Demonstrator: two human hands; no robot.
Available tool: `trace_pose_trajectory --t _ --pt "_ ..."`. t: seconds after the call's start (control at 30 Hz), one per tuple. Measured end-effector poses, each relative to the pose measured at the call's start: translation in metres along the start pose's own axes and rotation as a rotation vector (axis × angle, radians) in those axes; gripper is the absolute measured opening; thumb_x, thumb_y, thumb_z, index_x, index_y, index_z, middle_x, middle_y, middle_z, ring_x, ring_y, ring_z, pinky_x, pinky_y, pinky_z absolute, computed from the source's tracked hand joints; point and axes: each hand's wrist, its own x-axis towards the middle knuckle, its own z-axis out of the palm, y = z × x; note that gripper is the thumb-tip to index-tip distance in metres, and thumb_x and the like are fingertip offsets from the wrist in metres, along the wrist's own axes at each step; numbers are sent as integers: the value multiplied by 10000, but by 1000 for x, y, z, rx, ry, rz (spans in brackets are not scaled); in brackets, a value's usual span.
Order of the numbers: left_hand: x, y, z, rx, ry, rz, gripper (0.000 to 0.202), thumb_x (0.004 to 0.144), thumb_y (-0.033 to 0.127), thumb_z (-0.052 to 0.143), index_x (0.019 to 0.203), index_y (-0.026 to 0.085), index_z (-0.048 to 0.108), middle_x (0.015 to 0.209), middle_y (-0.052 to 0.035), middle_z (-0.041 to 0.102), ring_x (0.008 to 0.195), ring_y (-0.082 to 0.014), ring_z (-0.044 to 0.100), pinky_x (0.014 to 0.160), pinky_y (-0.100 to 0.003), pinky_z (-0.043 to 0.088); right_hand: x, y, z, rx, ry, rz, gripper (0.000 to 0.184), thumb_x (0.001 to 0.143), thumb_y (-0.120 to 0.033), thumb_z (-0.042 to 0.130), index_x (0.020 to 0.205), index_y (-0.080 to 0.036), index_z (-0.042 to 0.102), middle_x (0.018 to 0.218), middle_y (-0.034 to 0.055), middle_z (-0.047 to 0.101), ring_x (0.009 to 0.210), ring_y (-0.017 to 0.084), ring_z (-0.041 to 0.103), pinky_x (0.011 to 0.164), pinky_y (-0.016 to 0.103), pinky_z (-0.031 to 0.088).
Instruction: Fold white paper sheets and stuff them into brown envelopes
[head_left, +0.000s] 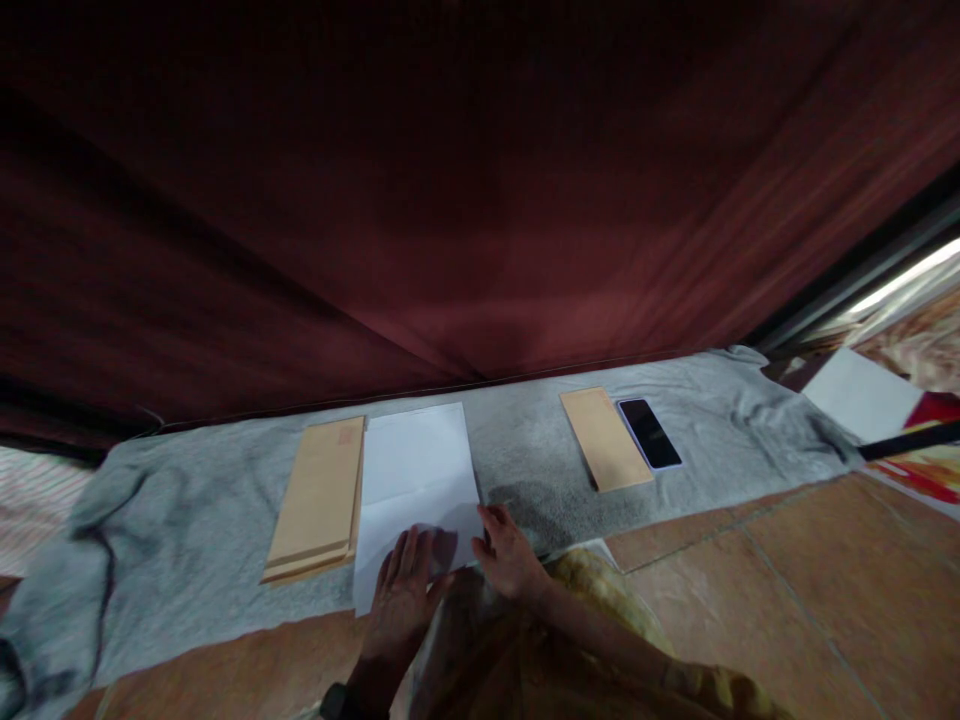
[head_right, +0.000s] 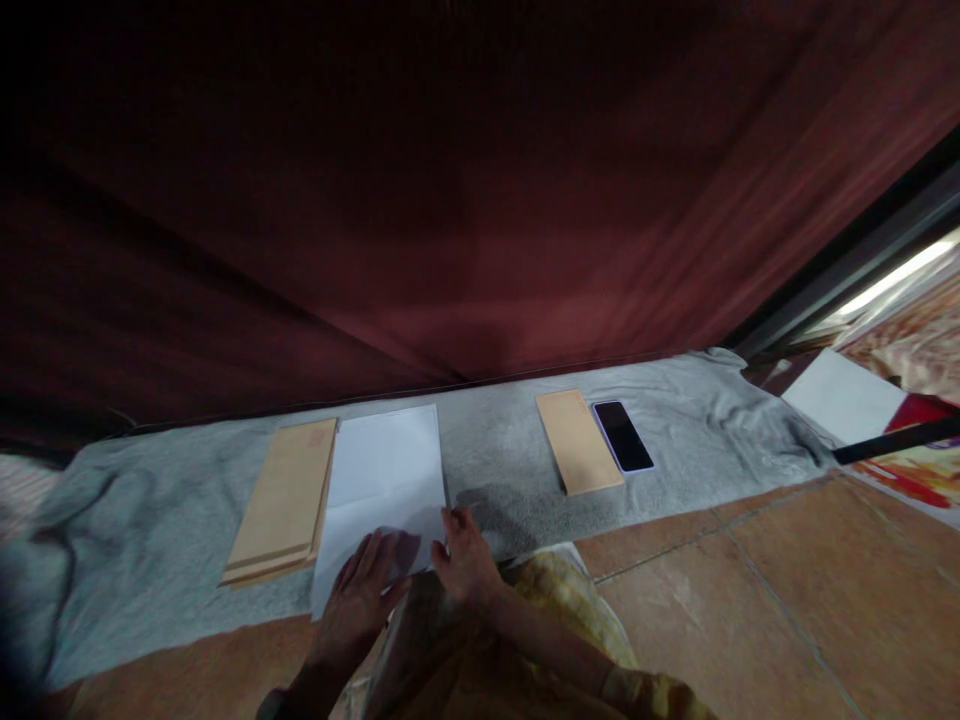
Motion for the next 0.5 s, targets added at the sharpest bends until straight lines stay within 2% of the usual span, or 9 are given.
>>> trace_pose_trajectory --t 0.07,0.2,0.27,0.33,0.43,0.5 --pt "1 -4 0 -37 10 11 519 948 362 469 1435 188 516 1462 -137 557 1369 -276 496 1099 -442 444 3 4 -2 110 20 66 449 845 -202 591 1294 -219 594 1170 122 602 962 227 622 922 406 528" --pt "6 -4 -14 -47 74 50 538 963 193 376 1497 217 434 1449 -87 582 1353 -204 513 1113 -389 427 14 4 -9 523 -25 369 345 838 -431 629 1109 -222 669 1061 88 631 803 188 602 783 355 538" --pt "8 5 -27 -7 115 69 615 941 119 347 1546 230 340 1487 -77 547 1400 -199 461 1178 -413 340 21 -1 -13 664 -96 478 436 837 -587 572 994 -196 682 928 71 647 710 174 597 675 327 536" --pt "12 19 -42 40 144 85 675 917 86 337 1575 214 255 1522 -89 505 1447 -215 399 1239 -461 210 28 -7 -16 757 -149 521 538 822 -676 518 922 -174 682 791 50 638 631 164 592 613 311 523" --pt "17 46 -57 80 178 156 692 915 129 363 1585 196 206 1558 -97 454 1486 -249 332 1261 -520 90 36 -11 -22 899 -122 538 496 728 -645 632 857 -169 683 675 20 619 596 170 595 618 309 511" --pt "21 63 -57 79 177 180 687 919 157 367 1585 208 208 1569 -88 437 1495 -255 315 1264 -535 71 39 -8 -27 921 -71 525 417 670 -579 701 792 -181 678 620 9 603 576 182 585 598 315 497"
